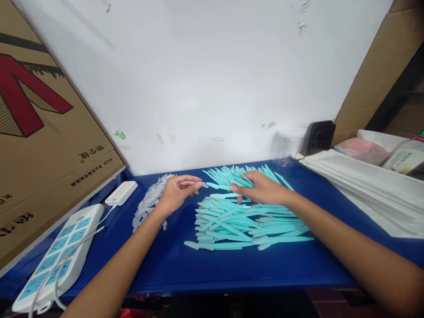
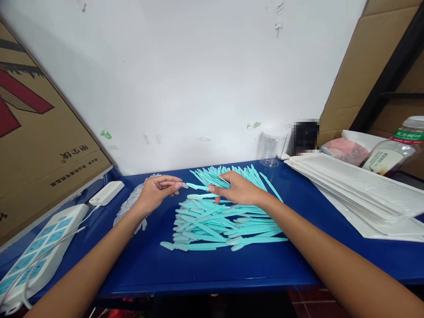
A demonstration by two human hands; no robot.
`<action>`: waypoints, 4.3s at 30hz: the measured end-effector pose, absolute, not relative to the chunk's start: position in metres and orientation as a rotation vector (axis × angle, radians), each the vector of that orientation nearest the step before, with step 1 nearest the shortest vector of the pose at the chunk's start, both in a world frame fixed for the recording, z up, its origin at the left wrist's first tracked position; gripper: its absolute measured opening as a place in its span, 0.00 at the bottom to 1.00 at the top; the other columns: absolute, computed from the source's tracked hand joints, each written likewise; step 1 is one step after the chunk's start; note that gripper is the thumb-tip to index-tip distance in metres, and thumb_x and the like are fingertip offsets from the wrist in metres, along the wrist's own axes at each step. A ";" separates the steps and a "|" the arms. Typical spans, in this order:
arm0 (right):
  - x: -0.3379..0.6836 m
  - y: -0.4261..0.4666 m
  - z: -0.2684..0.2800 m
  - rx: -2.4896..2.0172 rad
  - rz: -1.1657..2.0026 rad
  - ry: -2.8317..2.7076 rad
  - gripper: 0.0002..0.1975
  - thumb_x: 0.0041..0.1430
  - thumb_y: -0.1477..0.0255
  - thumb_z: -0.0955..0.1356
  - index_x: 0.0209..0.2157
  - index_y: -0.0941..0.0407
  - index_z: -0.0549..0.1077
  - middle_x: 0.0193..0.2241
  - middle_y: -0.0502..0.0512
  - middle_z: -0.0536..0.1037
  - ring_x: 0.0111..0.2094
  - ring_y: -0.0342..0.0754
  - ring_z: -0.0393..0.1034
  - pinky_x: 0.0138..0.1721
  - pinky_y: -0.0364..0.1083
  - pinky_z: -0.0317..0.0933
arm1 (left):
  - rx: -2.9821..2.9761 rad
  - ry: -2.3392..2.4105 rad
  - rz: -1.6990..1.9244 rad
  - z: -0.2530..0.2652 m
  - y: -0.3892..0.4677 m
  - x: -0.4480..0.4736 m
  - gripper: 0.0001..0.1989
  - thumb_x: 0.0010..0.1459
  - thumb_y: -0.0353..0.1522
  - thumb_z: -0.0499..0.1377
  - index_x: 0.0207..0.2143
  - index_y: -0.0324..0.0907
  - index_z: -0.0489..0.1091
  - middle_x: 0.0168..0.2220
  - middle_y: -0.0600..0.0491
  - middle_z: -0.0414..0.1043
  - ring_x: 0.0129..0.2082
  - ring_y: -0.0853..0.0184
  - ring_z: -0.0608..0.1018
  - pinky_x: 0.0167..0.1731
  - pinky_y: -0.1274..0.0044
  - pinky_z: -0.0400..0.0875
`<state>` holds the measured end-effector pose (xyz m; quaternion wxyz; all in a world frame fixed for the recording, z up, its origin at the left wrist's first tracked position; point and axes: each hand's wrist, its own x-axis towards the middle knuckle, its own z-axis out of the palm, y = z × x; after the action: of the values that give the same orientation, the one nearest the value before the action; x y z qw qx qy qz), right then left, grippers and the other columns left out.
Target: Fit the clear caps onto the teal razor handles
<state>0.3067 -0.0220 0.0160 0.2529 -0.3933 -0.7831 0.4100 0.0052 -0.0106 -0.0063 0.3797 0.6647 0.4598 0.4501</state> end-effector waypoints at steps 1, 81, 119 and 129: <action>0.307 -0.022 0.016 -1.066 1.124 -2.130 0.26 0.58 0.46 0.70 0.28 0.55 0.71 0.26 0.55 0.81 0.21 0.44 0.66 0.22 0.43 0.53 | 1.694 1.169 1.144 -0.006 -0.011 0.005 0.20 0.52 0.43 0.72 0.42 0.39 0.80 0.35 0.46 0.84 0.29 0.64 0.81 0.29 0.75 0.75; 0.320 0.001 0.002 -1.235 0.689 -2.222 0.15 0.70 0.60 0.62 0.31 0.53 0.66 0.29 0.52 0.81 0.26 0.47 0.69 0.30 0.47 0.59 | 2.543 2.383 0.302 0.004 0.021 -0.091 0.16 0.67 0.39 0.53 0.45 0.40 0.77 0.42 0.41 0.76 0.45 0.49 0.75 0.43 0.65 0.70; 0.319 0.000 0.000 -1.239 0.481 -2.180 0.14 0.69 0.61 0.62 0.34 0.54 0.68 0.27 0.52 0.79 0.22 0.45 0.64 0.28 0.45 0.53 | 2.305 1.763 0.981 -0.034 0.039 -0.042 0.13 0.71 0.41 0.47 0.37 0.44 0.62 0.28 0.53 0.65 0.29 0.62 0.69 0.31 0.73 0.60; 0.312 -0.014 0.016 -1.035 0.989 -1.993 0.21 0.64 0.51 0.66 0.32 0.56 0.73 0.22 0.49 0.72 0.20 0.42 0.59 0.23 0.44 0.55 | 1.284 0.873 0.998 -0.012 -0.004 0.012 0.20 0.64 0.48 0.61 0.35 0.43 0.59 0.22 0.63 0.52 0.17 0.77 0.51 0.17 0.84 0.45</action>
<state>0.3121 -0.0145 0.0164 0.3372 -0.3970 -0.7646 0.3796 0.0120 -0.0037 -0.0120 0.6035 0.5546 0.3771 0.4312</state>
